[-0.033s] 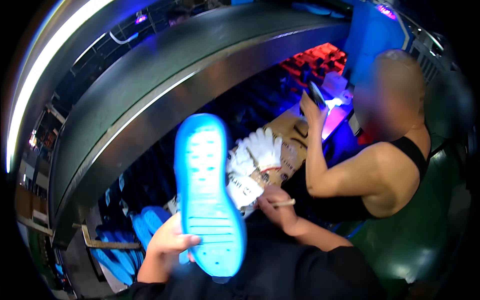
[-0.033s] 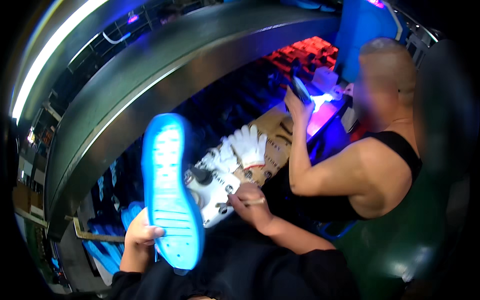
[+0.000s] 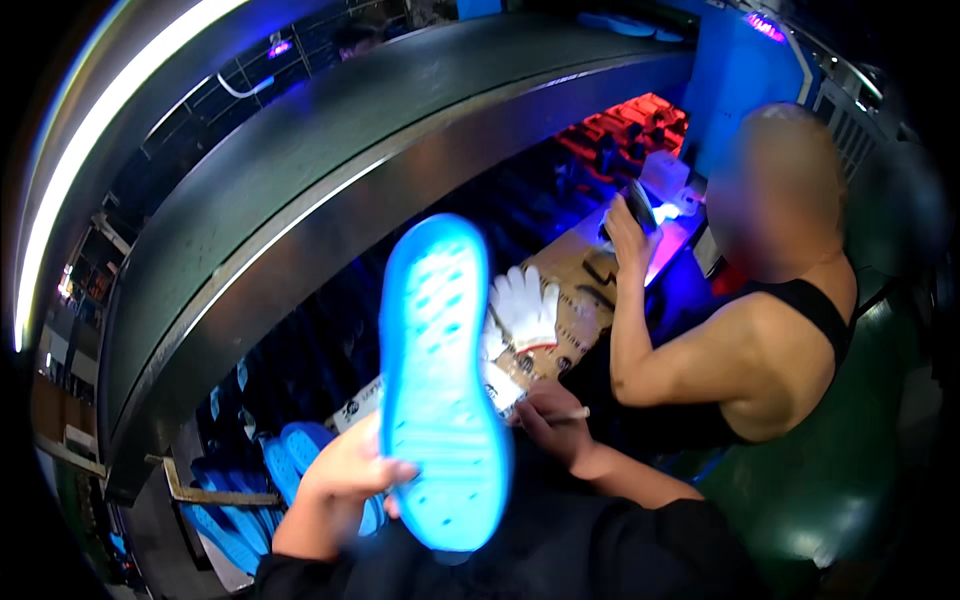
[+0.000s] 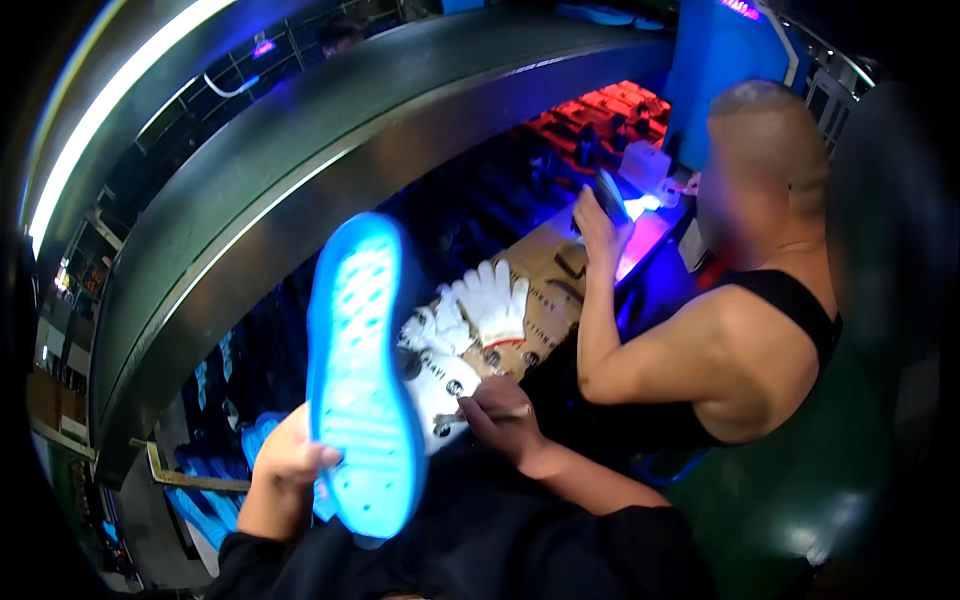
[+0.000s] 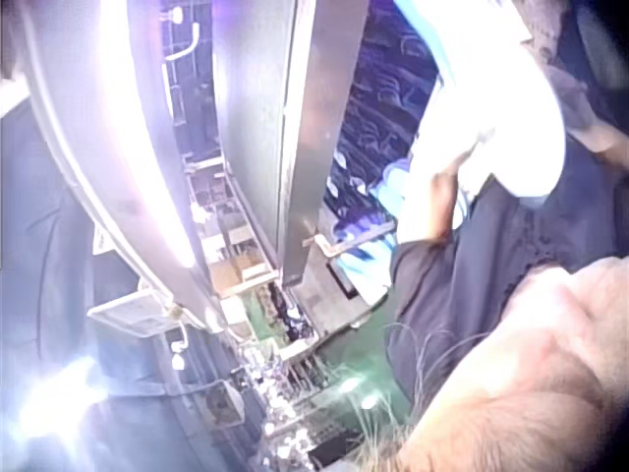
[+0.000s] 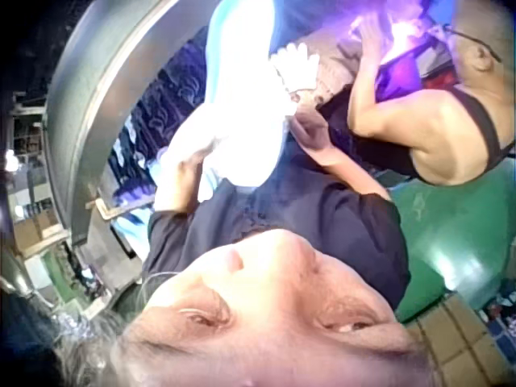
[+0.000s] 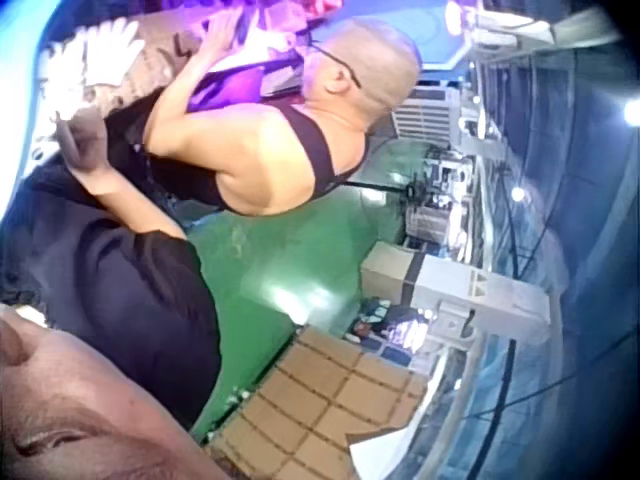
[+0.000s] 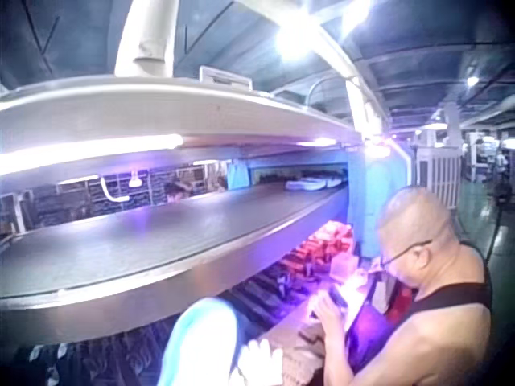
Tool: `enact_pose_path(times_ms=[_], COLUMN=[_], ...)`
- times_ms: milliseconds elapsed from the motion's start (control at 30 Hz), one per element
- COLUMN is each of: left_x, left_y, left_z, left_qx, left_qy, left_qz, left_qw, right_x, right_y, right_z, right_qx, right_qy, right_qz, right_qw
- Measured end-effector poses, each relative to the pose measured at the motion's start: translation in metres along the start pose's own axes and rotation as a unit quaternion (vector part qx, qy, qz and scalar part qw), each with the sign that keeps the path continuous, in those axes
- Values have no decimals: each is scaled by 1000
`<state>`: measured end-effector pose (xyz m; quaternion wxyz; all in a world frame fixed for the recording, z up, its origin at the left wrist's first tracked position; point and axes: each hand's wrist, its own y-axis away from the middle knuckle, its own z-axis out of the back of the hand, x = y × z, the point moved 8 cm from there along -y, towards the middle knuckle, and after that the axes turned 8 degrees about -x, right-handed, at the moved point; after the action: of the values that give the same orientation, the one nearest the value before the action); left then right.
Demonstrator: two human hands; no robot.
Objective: The person applies adhesive to the inner soles of blue shoes using a brush and then places the shoes on a conveyor belt.
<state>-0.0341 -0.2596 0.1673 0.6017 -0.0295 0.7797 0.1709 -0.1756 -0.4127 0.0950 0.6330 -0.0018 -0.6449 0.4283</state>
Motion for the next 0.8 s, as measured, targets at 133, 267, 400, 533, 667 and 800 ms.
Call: enact_pose_path(times_ms=[133, 267, 400, 533, 667, 800], left_x=[-127, -205, -172, -61, 62, 124], left_y=[-220, -278, -221, -154, -15, 117], left_z=[-79, -103, -113, -8, 135, 190], left_qx=[2, -109, -32, -97, -399, -499], left_qy=[175, 342, 210, 43, -126, -411], left_qz=[-115, -162, -251, -232, -52, -9], left_qw=[978, 919, 944, 967, 907, 763], right_x=[-21, -34, -51, -54, -55, -62], right_y=[7, 10, 15, 8, 11, 17], right_z=[41, 52, 57, 47, 18, -9], right_qx=[-41, -51, -50, -26, -3, 26], right_qy=[32, 46, -1, -5, -76, -87], right_qz=[-74, -63, -135, -111, -132, -250], right_qw=[996, 996, 990, 993, 988, 964])
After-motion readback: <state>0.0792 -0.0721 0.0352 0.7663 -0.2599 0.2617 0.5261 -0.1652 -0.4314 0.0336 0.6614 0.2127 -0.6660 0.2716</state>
